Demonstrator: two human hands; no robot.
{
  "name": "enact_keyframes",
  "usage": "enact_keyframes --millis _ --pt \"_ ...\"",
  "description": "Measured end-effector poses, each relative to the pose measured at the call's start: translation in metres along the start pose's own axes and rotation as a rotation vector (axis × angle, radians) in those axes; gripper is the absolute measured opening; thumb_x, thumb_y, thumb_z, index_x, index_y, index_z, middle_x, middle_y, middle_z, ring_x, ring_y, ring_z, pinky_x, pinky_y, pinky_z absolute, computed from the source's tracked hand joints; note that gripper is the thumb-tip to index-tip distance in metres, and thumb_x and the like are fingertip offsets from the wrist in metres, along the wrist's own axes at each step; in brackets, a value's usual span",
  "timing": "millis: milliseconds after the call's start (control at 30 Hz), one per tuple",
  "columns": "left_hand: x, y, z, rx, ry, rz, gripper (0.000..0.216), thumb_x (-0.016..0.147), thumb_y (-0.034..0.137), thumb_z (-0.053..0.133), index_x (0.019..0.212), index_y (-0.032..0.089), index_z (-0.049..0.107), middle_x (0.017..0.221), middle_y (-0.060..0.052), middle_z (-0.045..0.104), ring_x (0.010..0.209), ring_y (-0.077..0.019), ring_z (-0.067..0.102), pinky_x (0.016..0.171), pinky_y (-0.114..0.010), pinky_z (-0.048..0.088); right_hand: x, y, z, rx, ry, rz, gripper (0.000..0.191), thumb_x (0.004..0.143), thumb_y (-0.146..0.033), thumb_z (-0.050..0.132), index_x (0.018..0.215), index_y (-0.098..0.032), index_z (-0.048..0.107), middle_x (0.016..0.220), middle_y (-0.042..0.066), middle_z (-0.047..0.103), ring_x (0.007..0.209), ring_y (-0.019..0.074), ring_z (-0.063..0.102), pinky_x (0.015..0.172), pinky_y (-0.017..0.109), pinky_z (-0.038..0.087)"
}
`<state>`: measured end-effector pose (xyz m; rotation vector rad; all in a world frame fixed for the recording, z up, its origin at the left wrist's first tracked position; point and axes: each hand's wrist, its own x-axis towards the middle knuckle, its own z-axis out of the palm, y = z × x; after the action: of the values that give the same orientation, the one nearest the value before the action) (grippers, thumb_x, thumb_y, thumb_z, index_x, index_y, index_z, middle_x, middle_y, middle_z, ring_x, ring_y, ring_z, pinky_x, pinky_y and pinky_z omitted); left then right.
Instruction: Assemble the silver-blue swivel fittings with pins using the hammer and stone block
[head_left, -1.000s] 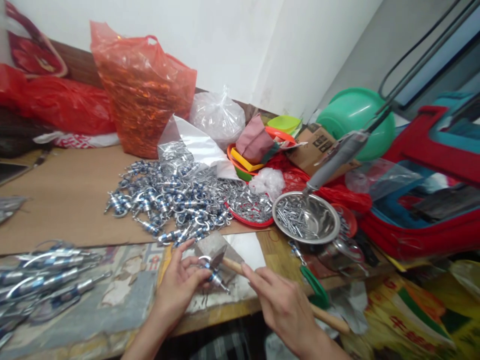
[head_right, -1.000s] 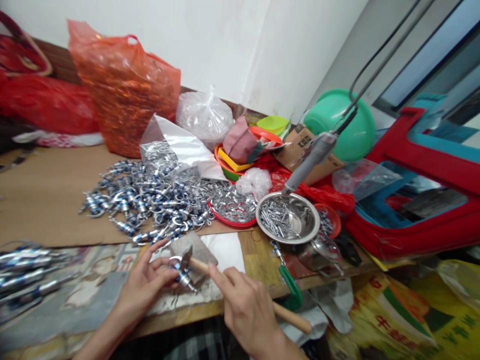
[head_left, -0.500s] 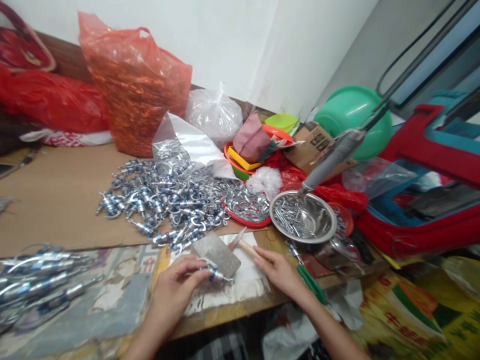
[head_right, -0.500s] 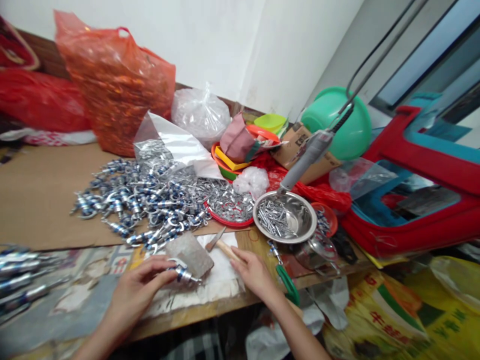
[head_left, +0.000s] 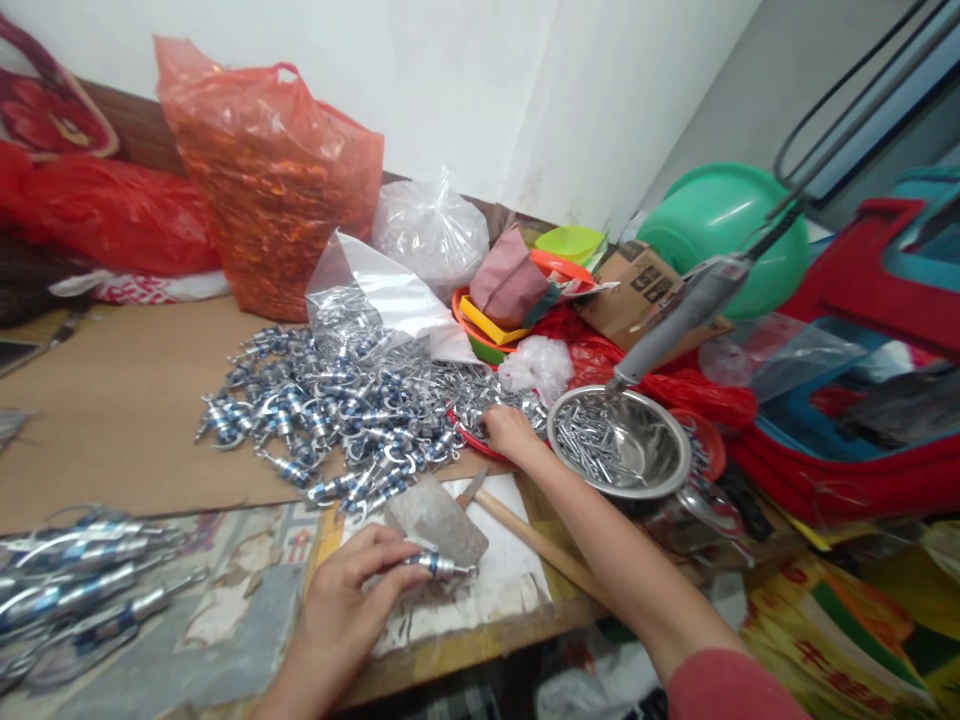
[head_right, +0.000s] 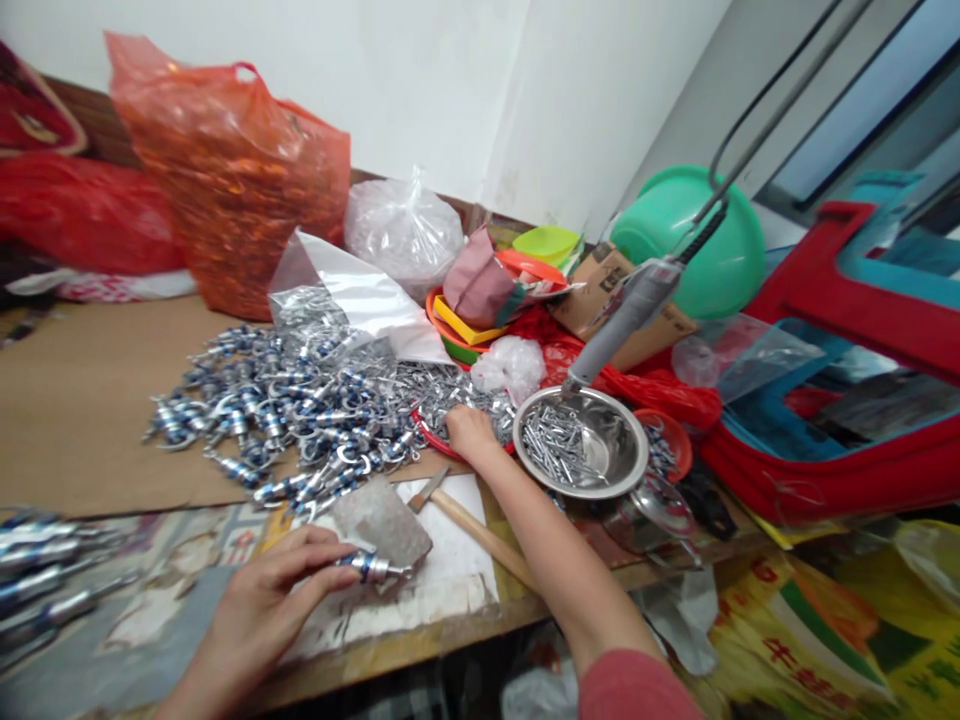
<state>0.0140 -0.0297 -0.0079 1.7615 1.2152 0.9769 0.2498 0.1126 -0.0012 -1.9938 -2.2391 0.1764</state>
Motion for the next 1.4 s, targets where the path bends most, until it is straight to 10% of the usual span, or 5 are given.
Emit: enact_keyframes --millis 200,600,833,1167,1400 --pt "-0.001 -0.002 -0.001 0.012 0.004 -0.013 0.014 0.07 0.027 0.06 0.078 0.024 0.07 0.078 -0.002 0.066 0.076 -0.0166 0.062 0.069 -0.026 0.047 -0.025 0.007 -0.016 0.194 0.183 0.048 0.02 0.08 -0.012 0.048 0.09 -0.014 0.065 0.098 0.011 0.062 0.095 0.0221 0.057 0.083 0.033 0.042" --pt "0.003 -0.003 0.005 -0.073 0.135 -0.042 0.033 0.065 0.024 0.063 0.098 0.019 0.065 0.073 -0.002 0.068 0.067 -0.0164 0.063 0.064 -0.026 0.051 -0.132 -0.1 -0.003 1.083 0.23 -0.161 0.012 0.065 -0.01 0.064 0.067 -0.02 0.071 0.064 0.001 0.066 0.062 0.0131 0.06 0.061 0.023 0.048" --pt "0.001 0.008 -0.002 -0.056 0.067 0.03 0.013 0.068 0.021 0.06 0.072 0.023 0.072 0.072 -0.002 0.067 0.069 -0.0158 0.062 0.063 -0.025 0.049 -0.139 -0.093 -0.005 1.092 0.188 -0.287 0.012 0.07 -0.012 0.061 0.072 -0.02 0.07 0.07 0.002 0.067 0.066 0.0133 0.062 0.062 0.023 0.05" --pt "0.0 0.036 -0.016 -0.107 -0.061 -0.066 0.015 0.071 0.03 0.059 0.066 0.02 0.069 0.066 -0.001 0.066 0.065 -0.0159 0.06 0.061 -0.024 0.046 -0.157 -0.075 -0.012 0.406 0.574 -0.813 0.026 0.079 -0.006 0.047 0.1 -0.014 0.06 0.091 0.012 0.066 0.085 0.0171 0.061 0.066 0.027 0.05" --pt "-0.004 0.037 -0.017 0.046 0.069 0.093 0.015 0.071 0.029 0.057 0.065 0.022 0.069 0.079 -0.003 0.064 0.077 -0.0168 0.06 0.071 -0.025 0.045 -0.157 -0.081 -0.016 0.501 0.581 -0.685 0.026 0.079 -0.008 0.046 0.093 -0.019 0.065 0.09 0.008 0.068 0.079 0.014 0.063 0.066 0.024 0.052"
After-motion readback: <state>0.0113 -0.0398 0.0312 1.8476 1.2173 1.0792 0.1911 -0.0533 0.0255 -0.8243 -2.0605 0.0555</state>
